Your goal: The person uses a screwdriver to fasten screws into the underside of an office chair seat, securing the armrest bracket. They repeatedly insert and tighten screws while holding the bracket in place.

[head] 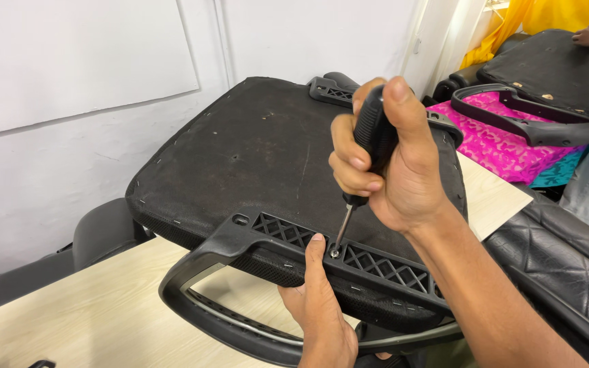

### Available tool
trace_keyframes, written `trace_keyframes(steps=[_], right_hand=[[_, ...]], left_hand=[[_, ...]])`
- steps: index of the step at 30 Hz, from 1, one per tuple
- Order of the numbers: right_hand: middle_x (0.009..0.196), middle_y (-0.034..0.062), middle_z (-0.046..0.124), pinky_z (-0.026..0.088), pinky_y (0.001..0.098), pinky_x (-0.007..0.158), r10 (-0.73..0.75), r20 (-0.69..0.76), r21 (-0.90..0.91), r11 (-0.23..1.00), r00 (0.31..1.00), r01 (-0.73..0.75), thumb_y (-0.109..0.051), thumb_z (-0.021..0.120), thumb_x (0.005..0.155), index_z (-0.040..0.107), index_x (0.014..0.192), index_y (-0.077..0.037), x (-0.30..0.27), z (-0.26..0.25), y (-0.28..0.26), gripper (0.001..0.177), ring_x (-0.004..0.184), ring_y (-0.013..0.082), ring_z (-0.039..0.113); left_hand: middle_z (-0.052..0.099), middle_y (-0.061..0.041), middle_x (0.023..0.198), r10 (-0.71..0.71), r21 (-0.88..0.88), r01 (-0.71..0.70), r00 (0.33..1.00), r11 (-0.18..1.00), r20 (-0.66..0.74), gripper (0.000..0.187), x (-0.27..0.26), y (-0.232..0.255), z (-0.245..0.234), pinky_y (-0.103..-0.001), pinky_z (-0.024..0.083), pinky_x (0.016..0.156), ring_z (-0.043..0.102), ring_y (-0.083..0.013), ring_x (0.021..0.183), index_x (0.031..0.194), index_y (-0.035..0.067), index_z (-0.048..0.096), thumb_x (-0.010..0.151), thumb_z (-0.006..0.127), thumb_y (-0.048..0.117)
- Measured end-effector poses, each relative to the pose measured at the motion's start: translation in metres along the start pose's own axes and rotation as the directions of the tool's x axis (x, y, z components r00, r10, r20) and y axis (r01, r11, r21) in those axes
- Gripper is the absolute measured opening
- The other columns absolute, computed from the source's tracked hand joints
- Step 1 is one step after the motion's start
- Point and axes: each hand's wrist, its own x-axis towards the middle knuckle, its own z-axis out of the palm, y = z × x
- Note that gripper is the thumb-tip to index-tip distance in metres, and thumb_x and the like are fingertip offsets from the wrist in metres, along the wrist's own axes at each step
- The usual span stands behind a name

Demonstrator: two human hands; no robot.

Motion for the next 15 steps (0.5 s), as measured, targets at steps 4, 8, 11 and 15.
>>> trace_keyframes(steps=[4,8,11,15], right_hand=[[0.076,0.0070,0.053,0.037,0.0290,0.045,-0.027,-0.073,-0.047,0.999,0.997,0.024,-0.054,0.045,0.108,0.054,0.103,-0.005,-0.004,0.003,0.001,0.050,0.052,0.0154,0.047],[0.057,0.0023,0.045,0.026,0.0245,0.037,0.016,0.010,0.159,0.987,1.000,-0.017,-0.056,0.041,0.106,0.053,0.094,-0.004,-0.004,0.000,0.004,0.055,0.038,0.0075,0.035],[0.050,0.0012,0.043,0.024,0.0214,0.032,0.061,0.178,0.369,0.921,0.982,-0.124,-0.058,0.038,0.107,0.053,0.091,-0.002,0.002,-0.006,0.005,0.060,0.033,0.0056,0.034],[0.052,-0.0027,0.041,0.024,0.0202,0.030,0.002,0.230,0.293,0.953,0.973,-0.072,-0.071,0.045,0.090,0.056,0.089,-0.007,0.004,-0.005,0.008,0.065,0.036,0.0047,0.035]], left_hand=[[0.057,-0.012,0.131,0.006,0.020,-0.006,1.000,1.000,0.019,0.084,-0.001,0.001,0.001,-0.047,0.040,0.111,0.055,-0.0245,0.128,0.141,0.013,0.036,0.073,0.080,0.033],[0.056,-0.011,0.131,-0.035,0.018,0.035,0.999,0.999,0.014,0.083,0.001,0.003,0.000,-0.048,0.042,0.111,0.055,-0.0245,0.128,0.141,0.013,0.034,0.074,0.079,0.033],[0.056,-0.010,0.130,-0.040,0.040,0.041,0.999,0.998,-0.008,0.081,0.000,0.004,0.001,-0.048,0.042,0.110,0.055,-0.0231,0.126,0.140,0.014,0.037,0.073,0.079,0.033],[0.056,-0.014,0.128,-0.009,0.014,0.009,1.000,1.000,0.030,0.083,-0.003,0.004,0.001,-0.048,0.045,0.109,0.057,-0.0260,0.126,0.140,0.012,0.035,0.073,0.079,0.033]])
